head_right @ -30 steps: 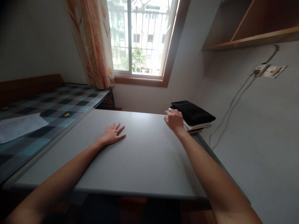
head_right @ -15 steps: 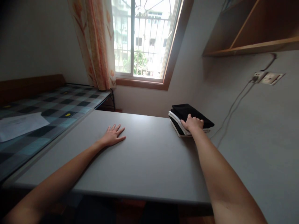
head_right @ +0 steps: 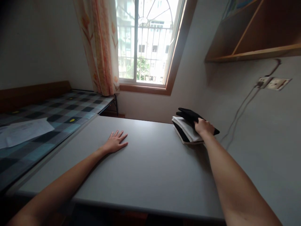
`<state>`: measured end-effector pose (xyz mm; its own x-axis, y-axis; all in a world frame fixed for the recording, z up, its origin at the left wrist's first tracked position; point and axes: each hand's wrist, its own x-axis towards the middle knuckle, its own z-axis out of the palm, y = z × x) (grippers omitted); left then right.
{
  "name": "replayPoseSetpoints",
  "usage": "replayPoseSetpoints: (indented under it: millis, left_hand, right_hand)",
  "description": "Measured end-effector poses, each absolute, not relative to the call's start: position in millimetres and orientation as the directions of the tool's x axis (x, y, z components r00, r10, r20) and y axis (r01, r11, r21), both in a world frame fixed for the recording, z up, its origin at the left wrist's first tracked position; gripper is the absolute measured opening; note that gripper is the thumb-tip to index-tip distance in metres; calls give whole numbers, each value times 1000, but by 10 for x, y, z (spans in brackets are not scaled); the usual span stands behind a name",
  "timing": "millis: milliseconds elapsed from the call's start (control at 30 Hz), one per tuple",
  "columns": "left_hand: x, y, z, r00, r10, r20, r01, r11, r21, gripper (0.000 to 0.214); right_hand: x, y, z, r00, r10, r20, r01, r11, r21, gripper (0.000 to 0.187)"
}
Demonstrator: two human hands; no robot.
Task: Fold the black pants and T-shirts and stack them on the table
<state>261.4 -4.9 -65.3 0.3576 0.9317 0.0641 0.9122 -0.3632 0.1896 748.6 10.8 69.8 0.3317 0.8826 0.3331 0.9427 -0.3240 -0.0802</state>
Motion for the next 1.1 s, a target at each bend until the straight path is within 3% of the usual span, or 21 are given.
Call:
replayPoseSetpoints:
  millis: [100,200,300,467,533,600,667,733,800,900,1000,1100]
  left_hand:
    - [2615,-49,-662,355,932,69,911,-362,197,73]
    - [2623,-58,-649,355,933,63,911,-361,200,72]
    - [2617,-69,-636,361,930,70,908,-367,203,73]
    - [2640,-120,-599,412,893,179,840,-449,305,60]
    - [2703,-170,-569,483,842,243,701,-537,469,54]
    - [2794,-234,-536,533,807,255,448,-525,724,62]
    - [2887,-295,-511,538,812,227,122,-341,932,73]
    - [2953,-337,-498,520,838,168,-153,-101,983,75]
    - [2975,-352,-494,495,863,97,-287,57,956,74]
    - [2914,-318,-478,411,911,43,-313,97,945,65]
    - [2729,-207,-416,260,965,-18,-233,81,969,62]
    - [2440,-38,-323,118,987,-108,-52,115,992,57]
  right_hand:
    - [7508,72,866,545,769,335,837,-473,-275,56]
    - [7418,4,1098,573,710,409,817,-456,-352,55]
    - [7199,-92,1374,507,684,525,861,-376,-341,58]
    - [6551,-215,1729,283,733,618,959,-217,-181,61]
    - [6225,-236,1704,214,783,583,976,-187,-107,58]
    - [5889,-265,1540,151,848,508,988,-144,-53,56]
    - [5563,-318,1264,56,918,392,998,-52,-19,54]
    - [5271,-393,948,-101,969,224,993,113,-43,50]
    - [5040,-459,672,-361,933,9,919,357,-166,51]
    - [4868,-459,457,-533,844,-59,783,465,-413,56]
    - [4970,-313,471,-459,888,13,671,357,-650,58]
    - [5326,-121,543,-246,967,65,468,178,-866,56]
